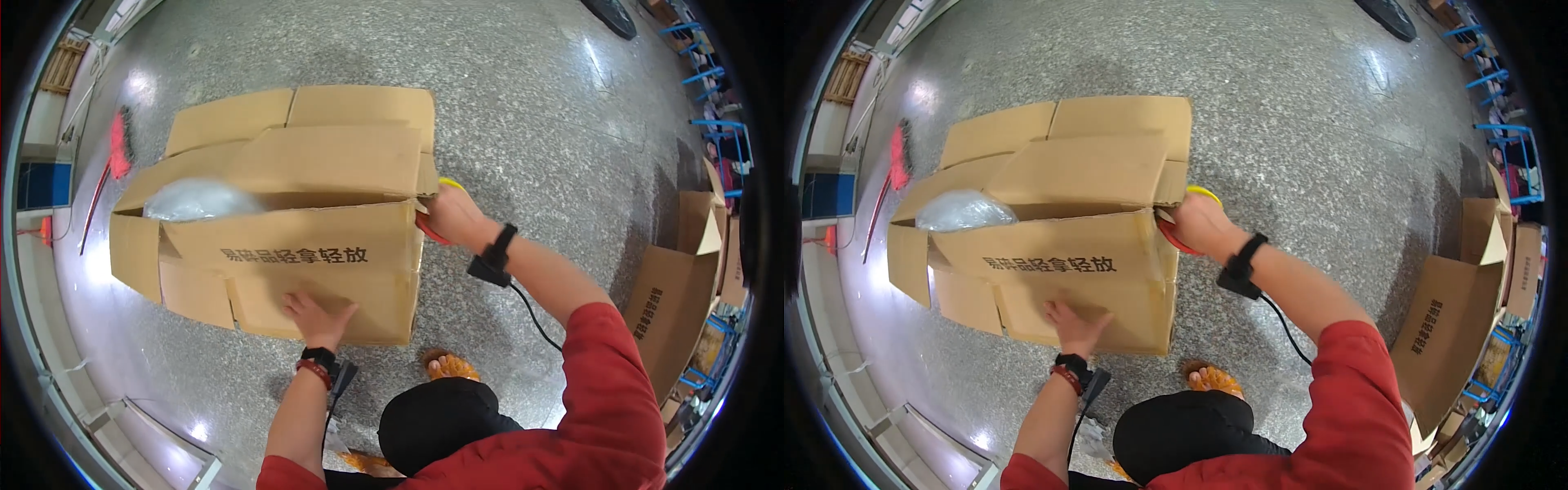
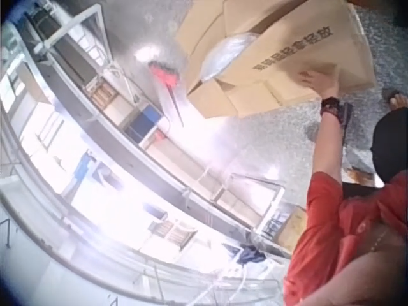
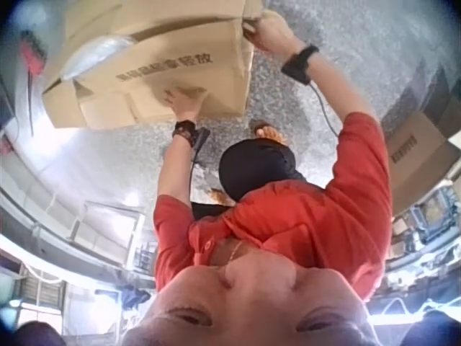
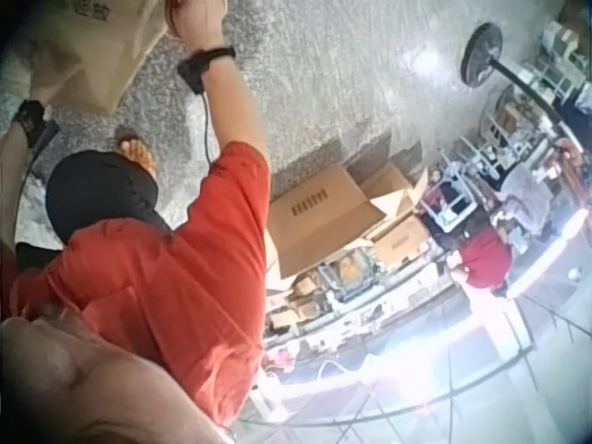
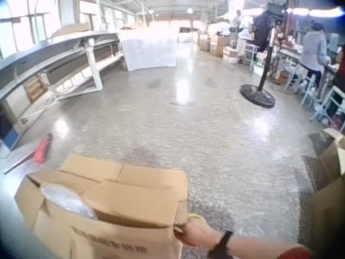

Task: Insert plastic stays into shoes on a conveyor belt and then cut up cardboard boxes.

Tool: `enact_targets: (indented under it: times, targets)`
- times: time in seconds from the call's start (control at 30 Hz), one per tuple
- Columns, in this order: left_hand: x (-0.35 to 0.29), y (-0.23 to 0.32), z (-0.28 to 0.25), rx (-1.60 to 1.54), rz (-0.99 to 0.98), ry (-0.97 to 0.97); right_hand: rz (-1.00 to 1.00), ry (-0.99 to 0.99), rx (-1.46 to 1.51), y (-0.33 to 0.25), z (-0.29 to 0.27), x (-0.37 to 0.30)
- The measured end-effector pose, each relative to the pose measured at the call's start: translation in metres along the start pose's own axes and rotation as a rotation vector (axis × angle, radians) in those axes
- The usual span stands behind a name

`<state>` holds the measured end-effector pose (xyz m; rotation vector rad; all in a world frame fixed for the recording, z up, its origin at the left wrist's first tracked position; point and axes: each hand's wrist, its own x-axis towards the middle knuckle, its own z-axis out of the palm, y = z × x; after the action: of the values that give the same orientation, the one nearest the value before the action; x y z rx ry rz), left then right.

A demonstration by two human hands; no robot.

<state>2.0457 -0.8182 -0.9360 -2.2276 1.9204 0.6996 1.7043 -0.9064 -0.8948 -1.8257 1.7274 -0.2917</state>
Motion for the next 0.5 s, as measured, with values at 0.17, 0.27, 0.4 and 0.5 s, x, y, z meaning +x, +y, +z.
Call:
enact_targets:
  times: [0.17,0.27,0.4,0.5]
  targets:
    - [-0.002,0.035,-0.012,0.147,-0.087,-0.083,-0.188,-0.047,0.404,0.054,0.059,0.069]
    - [-0.001,0.021,-0.017,0.132,-0.129,-0.100,-0.068,0.346,1.166,-0.006,0.024,0.097]
    - [0.003,0.033,-0.021,0.152,-0.125,-0.160,0.274,0.196,0.191,0.053,-0.099,0.185]
    - [0.007,0.044,-0.028,0.156,-0.176,-0.223,0.262,0.489,0.337,0.076,-0.075,0.178]
